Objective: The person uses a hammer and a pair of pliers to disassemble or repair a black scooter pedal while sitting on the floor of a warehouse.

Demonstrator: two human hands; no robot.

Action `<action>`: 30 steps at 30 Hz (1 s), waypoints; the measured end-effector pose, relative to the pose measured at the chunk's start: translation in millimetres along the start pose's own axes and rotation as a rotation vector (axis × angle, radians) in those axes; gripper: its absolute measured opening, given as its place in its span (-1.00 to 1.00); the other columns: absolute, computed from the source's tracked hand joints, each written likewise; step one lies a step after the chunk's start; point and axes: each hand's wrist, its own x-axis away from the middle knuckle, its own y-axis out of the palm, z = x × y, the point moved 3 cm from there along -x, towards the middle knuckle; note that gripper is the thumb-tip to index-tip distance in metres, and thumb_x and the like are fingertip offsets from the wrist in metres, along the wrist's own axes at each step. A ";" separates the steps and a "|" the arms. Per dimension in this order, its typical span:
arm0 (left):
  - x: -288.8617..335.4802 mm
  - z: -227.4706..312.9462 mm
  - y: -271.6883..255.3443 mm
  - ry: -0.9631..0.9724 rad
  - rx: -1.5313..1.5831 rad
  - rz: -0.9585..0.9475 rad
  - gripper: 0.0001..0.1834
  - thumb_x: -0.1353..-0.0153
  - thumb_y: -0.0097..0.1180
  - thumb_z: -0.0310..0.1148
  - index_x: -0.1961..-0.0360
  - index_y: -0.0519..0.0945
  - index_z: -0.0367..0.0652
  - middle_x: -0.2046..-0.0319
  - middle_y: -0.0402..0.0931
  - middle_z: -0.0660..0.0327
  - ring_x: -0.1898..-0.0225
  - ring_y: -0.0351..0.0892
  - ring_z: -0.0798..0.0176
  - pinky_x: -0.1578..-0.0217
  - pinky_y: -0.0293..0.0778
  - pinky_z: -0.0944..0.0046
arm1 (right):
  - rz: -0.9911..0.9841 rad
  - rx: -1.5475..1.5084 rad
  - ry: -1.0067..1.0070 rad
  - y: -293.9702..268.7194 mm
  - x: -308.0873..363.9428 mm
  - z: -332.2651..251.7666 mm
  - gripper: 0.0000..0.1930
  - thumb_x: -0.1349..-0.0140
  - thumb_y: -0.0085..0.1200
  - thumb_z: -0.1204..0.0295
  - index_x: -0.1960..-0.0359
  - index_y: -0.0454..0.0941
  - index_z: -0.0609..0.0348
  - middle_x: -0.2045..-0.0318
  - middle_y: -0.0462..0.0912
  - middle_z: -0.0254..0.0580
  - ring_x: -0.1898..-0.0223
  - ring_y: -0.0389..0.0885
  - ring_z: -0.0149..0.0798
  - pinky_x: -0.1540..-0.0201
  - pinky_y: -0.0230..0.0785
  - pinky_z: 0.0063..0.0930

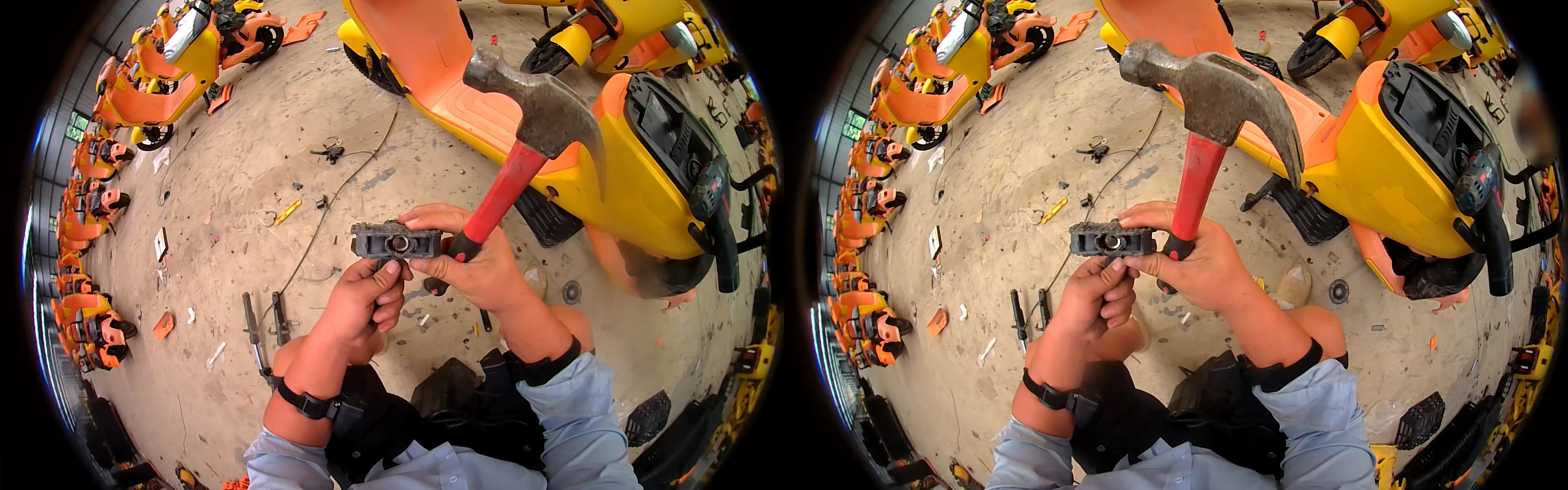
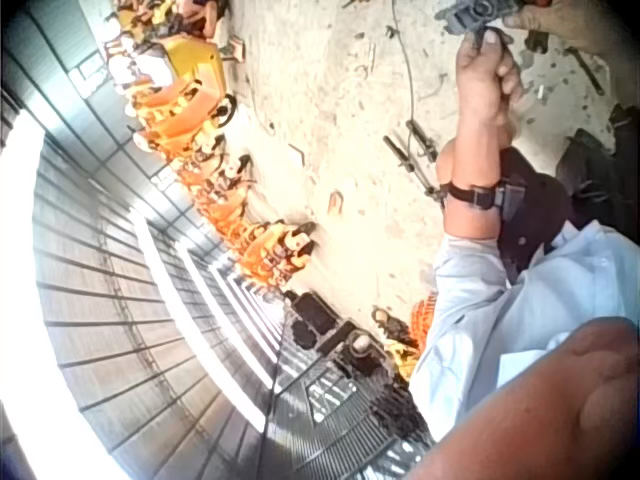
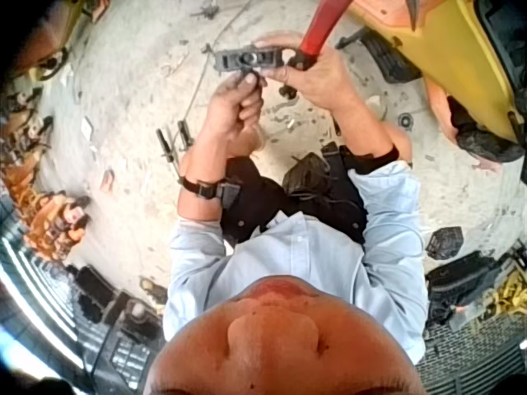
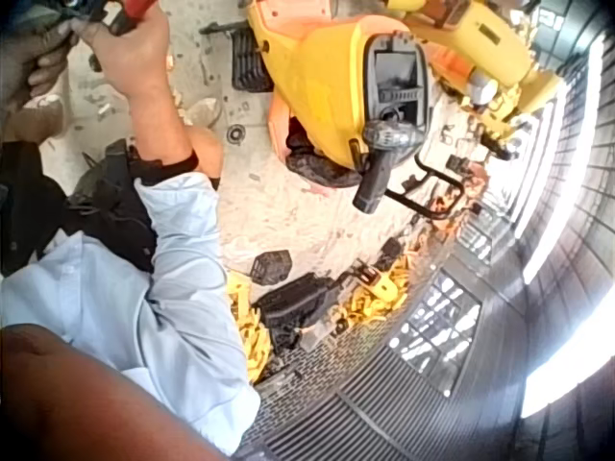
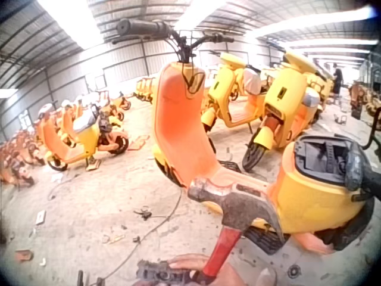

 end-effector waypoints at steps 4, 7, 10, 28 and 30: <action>0.4 2.0 0.5 -0.055 -0.038 -0.062 -0.74 -0.44 -0.03 -0.20 0.27 0.50 -0.18 0.69 0.16 0.42 0.77 0.10 0.49 0.76 0.06 0.43 | -0.011 0.034 0.009 -0.9 1.2 -0.9 -0.62 -0.08 0.33 0.58 0.01 0.61 0.22 -0.01 0.62 -0.08 -0.13 0.54 -0.19 -0.19 0.34 -0.34; 1.6 1.4 -1.0 -0.103 -0.042 -0.088 -0.74 -0.44 -0.02 -0.21 0.27 0.50 -0.19 0.70 0.15 0.42 0.79 0.07 0.49 0.77 0.03 0.43 | -0.002 0.032 0.029 -2.4 2.4 -0.3 -0.61 -0.09 0.33 0.57 0.00 0.60 0.21 -0.02 0.61 -0.10 -0.11 0.55 -0.23 -0.16 0.36 -0.37; 2.9 0.4 -1.7 -0.141 -0.049 -0.103 -0.74 -0.43 -0.01 -0.23 0.28 0.51 -0.21 0.70 0.16 0.42 0.79 0.06 0.50 0.78 0.01 0.44 | -0.033 0.031 0.007 -2.8 2.5 1.3 -0.63 -0.11 0.31 0.59 0.00 0.58 0.17 -0.03 0.58 -0.06 -0.06 0.58 -0.24 0.12 0.53 -0.46; 0.6 0.0 -3.5 -0.153 -0.062 -0.096 -0.76 -0.43 -0.01 -0.24 0.26 0.52 -0.20 0.69 0.18 0.40 0.78 0.06 0.49 0.76 0.02 0.42 | -0.011 -0.119 0.123 -2.9 4.4 2.3 -0.64 -0.15 0.29 0.58 -0.01 0.61 0.14 0.05 0.61 -0.28 0.37 0.57 -0.56 0.47 0.43 -0.70; 1.1 0.9 -3.1 -0.144 -0.072 -0.090 -0.76 -0.43 -0.01 -0.24 0.26 0.52 -0.19 0.69 0.19 0.40 0.78 0.07 0.49 0.76 0.03 0.42 | -0.033 -0.074 0.165 -3.8 4.4 0.6 -0.65 -0.15 0.28 0.60 0.00 0.56 0.23 -0.02 0.61 -0.02 -0.05 0.60 -0.19 0.00 0.53 -0.32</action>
